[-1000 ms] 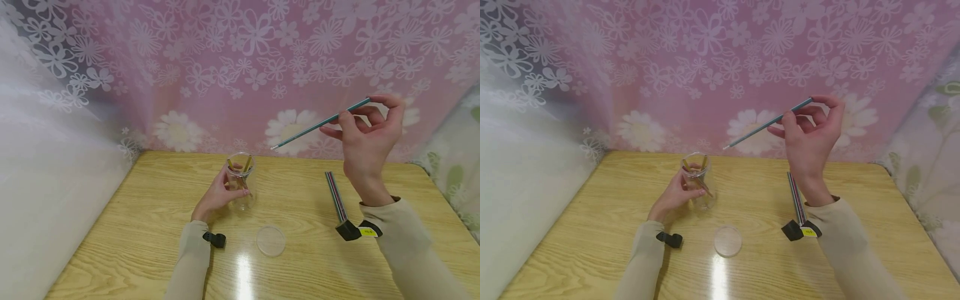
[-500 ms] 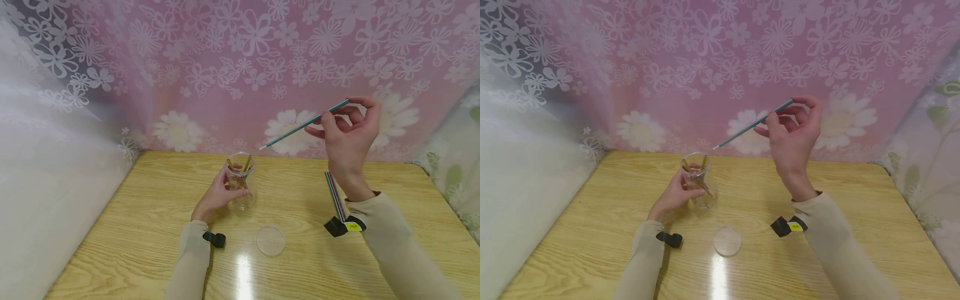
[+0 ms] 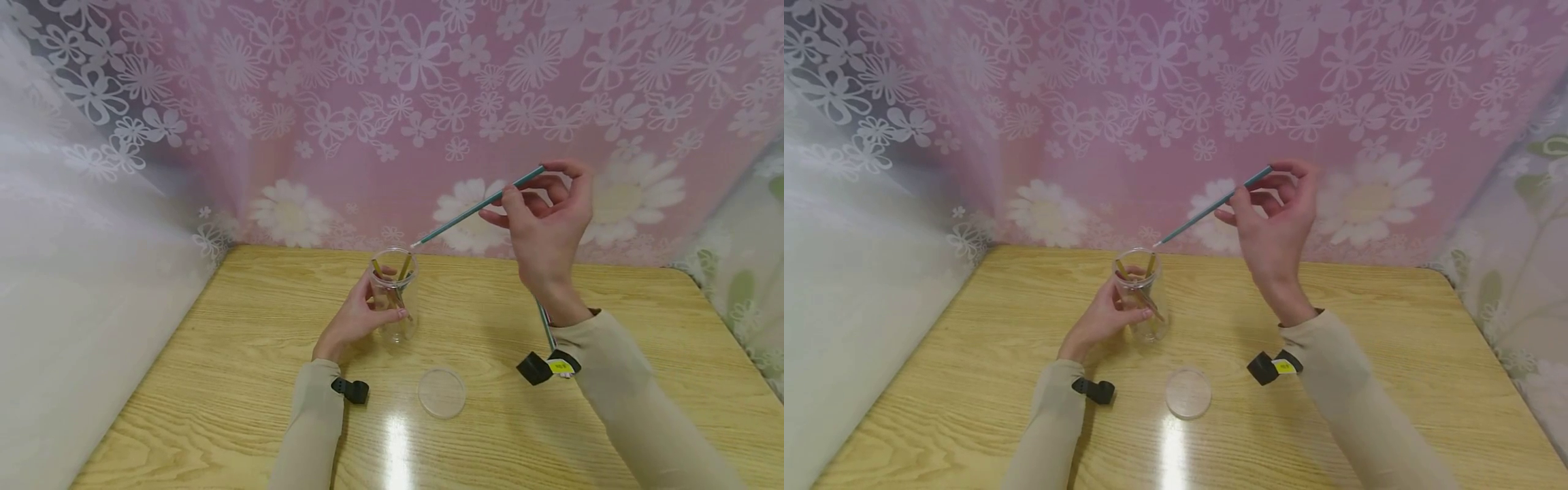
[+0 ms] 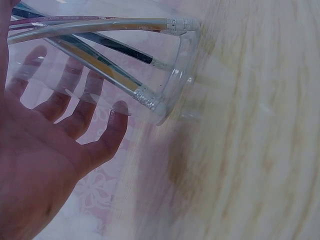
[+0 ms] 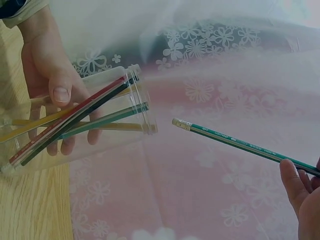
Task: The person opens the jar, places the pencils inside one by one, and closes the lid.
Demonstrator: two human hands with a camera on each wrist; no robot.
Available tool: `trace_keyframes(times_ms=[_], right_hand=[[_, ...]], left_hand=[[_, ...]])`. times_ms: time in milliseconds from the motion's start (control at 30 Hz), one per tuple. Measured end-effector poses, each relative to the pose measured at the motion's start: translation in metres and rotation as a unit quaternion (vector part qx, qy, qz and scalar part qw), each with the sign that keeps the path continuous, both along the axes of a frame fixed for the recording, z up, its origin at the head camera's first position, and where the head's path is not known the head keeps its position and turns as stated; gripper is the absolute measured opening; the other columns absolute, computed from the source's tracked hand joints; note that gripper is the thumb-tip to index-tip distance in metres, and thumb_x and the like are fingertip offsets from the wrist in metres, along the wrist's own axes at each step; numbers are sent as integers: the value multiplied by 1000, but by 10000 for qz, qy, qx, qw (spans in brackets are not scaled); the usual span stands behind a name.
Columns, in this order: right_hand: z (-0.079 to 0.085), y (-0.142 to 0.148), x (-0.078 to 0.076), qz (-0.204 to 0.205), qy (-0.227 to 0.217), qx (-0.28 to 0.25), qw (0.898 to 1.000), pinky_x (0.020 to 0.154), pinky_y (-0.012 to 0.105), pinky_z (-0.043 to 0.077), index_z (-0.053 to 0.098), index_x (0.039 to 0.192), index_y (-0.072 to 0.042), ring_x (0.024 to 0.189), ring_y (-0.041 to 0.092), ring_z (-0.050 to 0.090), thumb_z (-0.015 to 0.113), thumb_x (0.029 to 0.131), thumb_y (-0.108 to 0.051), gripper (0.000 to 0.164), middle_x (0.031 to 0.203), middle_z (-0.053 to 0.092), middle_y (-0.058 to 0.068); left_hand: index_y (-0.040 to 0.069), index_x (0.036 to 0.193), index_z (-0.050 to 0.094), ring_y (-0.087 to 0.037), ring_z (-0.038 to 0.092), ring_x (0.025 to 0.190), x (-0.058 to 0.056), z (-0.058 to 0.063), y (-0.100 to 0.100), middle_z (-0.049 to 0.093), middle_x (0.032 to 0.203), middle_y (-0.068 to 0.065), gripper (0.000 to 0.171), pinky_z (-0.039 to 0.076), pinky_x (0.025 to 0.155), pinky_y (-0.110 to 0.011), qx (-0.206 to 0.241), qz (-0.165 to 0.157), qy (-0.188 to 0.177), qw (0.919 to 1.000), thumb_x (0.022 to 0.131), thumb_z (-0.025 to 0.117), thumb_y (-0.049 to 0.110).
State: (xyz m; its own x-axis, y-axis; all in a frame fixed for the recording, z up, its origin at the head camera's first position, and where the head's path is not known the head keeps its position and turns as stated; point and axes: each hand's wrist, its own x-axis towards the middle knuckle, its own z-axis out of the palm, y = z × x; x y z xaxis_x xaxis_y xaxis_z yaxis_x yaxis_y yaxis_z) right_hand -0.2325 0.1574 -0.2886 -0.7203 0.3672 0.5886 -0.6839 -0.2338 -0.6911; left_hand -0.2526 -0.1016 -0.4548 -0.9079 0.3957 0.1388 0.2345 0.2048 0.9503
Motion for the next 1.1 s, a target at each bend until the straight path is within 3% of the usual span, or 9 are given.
trace_keyframes(times_ms=[333, 533, 767, 1100], right_hand=[[-6, -9, -2, 224, -158, 250, 9993, 64, 39, 63, 50, 116, -8, 70, 24, 68, 64, 88, 14, 39, 90, 57, 10], [-9, -17, -3, 342, -132, 447, 9983, 65, 39, 63, 50, 117, -7, 71, 24, 68, 64, 88, 14, 38, 91, 58, 10], [-16, -26, -5, 272, -194, 905, 9953, 67, 42, 64, 50, 116, -15, 75, 26, 67, 61, 90, 13, 40, 93, 59, 10], [-28, -38, -11, 269, -374, 1327, 9901, 66, 45, 63, 51, 118, -13, 76, 27, 68, 63, 89, 13, 40, 93, 61, 7]], left_hand=[[33, 144, 45, -25, 53, 132, -1, -1, 0, 52, 146, 3, 69, 45, 108, -57, 28, 8, -42, 10000, 88, 82, 17], [34, 143, 46, -24, 52, 134, 0, 0, 0, 50, 149, 6, 69, 45, 109, -56, 51, 25, -69, 10000, 87, 83, 18], [34, 144, 46, -25, 52, 134, 0, 1, 0, 53, 145, 2, 69, 44, 109, -56, 41, 31, -105, 9999, 87, 83, 18], [37, 149, 42, -25, 49, 139, -1, 0, 0, 50, 150, 6, 77, 43, 112, -57, 39, 98, -163, 9998, 86, 84, 20]])
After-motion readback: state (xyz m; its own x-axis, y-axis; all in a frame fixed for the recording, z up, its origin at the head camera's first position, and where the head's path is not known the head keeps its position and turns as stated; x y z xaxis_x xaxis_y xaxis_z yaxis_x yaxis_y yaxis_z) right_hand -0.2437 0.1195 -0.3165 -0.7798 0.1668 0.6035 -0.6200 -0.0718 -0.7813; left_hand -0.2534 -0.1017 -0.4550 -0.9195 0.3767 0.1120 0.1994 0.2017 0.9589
